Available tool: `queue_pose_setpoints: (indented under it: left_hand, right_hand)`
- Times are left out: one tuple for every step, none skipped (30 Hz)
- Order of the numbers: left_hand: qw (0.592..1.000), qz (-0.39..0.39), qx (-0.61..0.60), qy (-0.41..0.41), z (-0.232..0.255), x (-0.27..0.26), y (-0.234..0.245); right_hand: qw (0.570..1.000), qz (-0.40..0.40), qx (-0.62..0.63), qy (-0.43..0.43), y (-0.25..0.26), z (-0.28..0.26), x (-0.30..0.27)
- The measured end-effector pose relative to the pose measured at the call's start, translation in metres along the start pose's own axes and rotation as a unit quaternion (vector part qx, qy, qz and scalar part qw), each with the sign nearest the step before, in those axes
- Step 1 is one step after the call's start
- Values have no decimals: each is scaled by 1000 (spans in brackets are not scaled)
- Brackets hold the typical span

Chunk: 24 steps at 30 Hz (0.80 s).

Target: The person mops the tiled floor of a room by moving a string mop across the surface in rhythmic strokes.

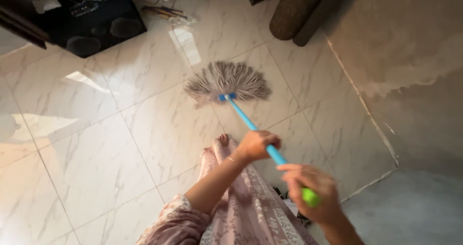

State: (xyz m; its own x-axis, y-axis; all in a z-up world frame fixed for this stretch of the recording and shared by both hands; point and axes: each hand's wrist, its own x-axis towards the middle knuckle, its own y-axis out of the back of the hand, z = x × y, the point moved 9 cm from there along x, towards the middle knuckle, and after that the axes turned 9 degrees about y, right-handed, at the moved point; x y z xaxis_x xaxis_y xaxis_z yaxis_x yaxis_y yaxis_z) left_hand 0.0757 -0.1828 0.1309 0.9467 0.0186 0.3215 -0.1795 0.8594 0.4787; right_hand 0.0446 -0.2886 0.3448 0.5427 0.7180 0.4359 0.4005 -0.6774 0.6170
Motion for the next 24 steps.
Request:
queue_pose_setpoints:
  left_hand:
    - [1000,10,12,6,-13,-12,7]
    - [999,10,17,26,-31,-23,16]
    - [999,10,21,45,-49,-33,26]
    - [995,29,81,59,-67,-43,39]
    - [986,47,139,74,-84,-52,50]
    - [979,56,161,113,-103,-62,59]
    - [969,65,185,150,-121,-71,68]
    - [965,71,187,171,-138,-79,76]
    - [960,75,188,193,-153,-88,80]
    - [955,80,188,214,-166,-97,81]
    - [953,85,206,206,-170,-101,74]
    - [950,89,224,197,-171,-103,66]
    - [947,95,242,190,-167,-104,60]
    - [952,95,229,181,-159,-104,55]
    - [956,93,216,174,-144,-102,48]
    - [961,92,203,166,-125,-99,45]
    - [970,82,149,172,-106,-96,44]
    - [977,73,94,177,-85,-93,44]
    - [981,48,66,174,-63,-87,42]
    - [984,23,38,171,-43,-81,41]
    - [993,22,-5,120,-17,-72,40]
    - [996,19,-48,68,8,-65,38]
    - [994,2,-74,75,22,-62,28]
    - [992,-16,-99,82,34,-62,16]
  right_hand:
    - [1000,-13,3,1,-15,1,0]
    - [1000,-26,5,2,-35,3,0]
    - [999,-32,17,35,-53,0,1]
    - [997,-38,29,68,-74,-2,2]
    - [995,-36,44,80,-94,1,4]
    - [993,-34,58,92,-114,3,4]
    - [993,-36,60,92,-134,7,5]
    - [993,-37,62,92,-151,10,4]
    - [994,-54,56,83,-166,15,0]
    - [994,-71,49,73,-180,19,-4]
    - [993,-88,41,65,-189,23,-7]
    - [993,-93,36,54,-190,26,-12]
    - [993,-100,32,45,-185,28,-18]
    - [993,-107,28,35,-179,29,-21]
    - [993,-106,32,34,-169,28,-22]
    - [993,-105,37,33,-154,24,-24]
    - [993,-103,41,32,-138,19,-25]
    - [993,-100,43,37,-119,11,-25]
    - [994,-94,42,42,-98,4,-25]
    - [994,-86,39,46,-76,-5,-25]
    - [995,-79,35,50,-52,-13,-25]
    - [995,-84,34,39,-30,-18,-26]
    - [995,-89,33,26,-12,-23,-29]
    - [997,-71,13,16,6,-29,-33]
